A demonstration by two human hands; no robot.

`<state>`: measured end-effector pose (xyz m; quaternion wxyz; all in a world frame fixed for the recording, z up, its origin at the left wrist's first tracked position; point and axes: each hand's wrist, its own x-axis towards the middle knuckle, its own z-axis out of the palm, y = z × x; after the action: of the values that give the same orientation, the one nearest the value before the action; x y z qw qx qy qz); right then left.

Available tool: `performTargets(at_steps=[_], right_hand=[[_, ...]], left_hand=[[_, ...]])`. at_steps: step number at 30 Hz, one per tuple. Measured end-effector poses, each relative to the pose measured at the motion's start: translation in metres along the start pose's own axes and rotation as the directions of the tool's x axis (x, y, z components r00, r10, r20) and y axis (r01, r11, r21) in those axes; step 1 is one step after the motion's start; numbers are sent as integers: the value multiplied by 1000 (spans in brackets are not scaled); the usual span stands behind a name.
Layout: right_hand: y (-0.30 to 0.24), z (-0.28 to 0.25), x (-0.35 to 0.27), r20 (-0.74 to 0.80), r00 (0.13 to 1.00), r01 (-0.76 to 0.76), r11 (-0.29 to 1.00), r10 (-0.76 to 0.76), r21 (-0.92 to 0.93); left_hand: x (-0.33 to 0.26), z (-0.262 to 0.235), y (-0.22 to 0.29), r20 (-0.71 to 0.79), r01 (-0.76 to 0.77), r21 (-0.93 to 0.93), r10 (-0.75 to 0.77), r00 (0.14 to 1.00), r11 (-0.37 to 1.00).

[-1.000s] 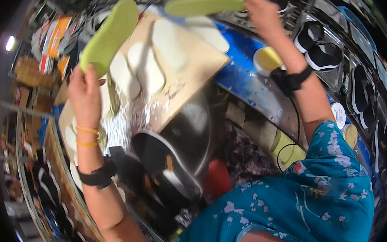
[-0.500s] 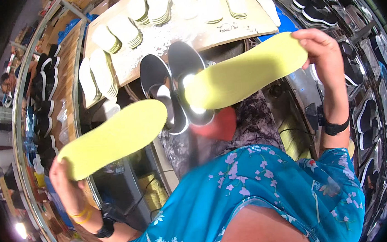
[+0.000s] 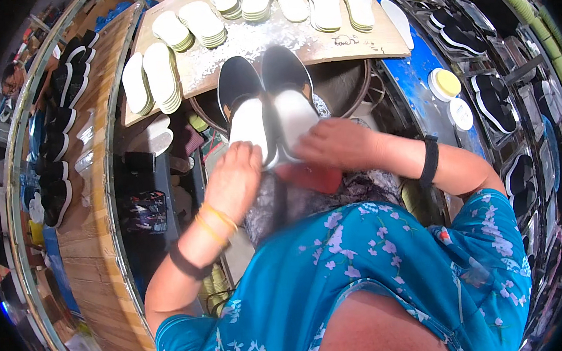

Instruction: Trimming excess material from shoes and inserting insoles at a manufacturing station.

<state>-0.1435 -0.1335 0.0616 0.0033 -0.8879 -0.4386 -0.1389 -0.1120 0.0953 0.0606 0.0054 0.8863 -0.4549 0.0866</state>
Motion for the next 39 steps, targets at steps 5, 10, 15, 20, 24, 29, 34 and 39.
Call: performTargets(at_steps=[5, 10, 15, 20, 24, 29, 34, 39], right_hand=[[38, 23, -2, -123, 991, -49, 998, 52, 31], [46, 23, 32, 446, 870, -287, 951, 209, 113], [58, 23, 40, 468, 878, -232, 946, 103, 226], [61, 28, 50, 609, 793, -284, 902, 29, 326], [61, 43, 65, 800, 599, -294, 937, 29, 186], [59, 67, 66, 792, 602, -346, 927, 99, 147], [44, 58, 64, 613, 747, -351, 936, 257, 35], [63, 8, 23, 210, 913, -398, 648, 351, 649]], left_hand=[[29, 20, -37, 183, 103, -125, -80, 980, 987], [88, 29, -39, 506, 15, -8, -9, 862, 1000], [114, 40, -53, 745, -240, -114, 243, 621, 964], [120, 32, -65, 872, 307, -401, 257, 415, 863], [105, 46, -39, 637, -72, -17, 66, 768, 997], [108, 61, -37, 607, -41, 105, -31, 794, 994], [120, 17, -52, 802, 165, -181, 48, 596, 970], [74, -7, -20, 582, 281, -397, 4, 813, 874]])
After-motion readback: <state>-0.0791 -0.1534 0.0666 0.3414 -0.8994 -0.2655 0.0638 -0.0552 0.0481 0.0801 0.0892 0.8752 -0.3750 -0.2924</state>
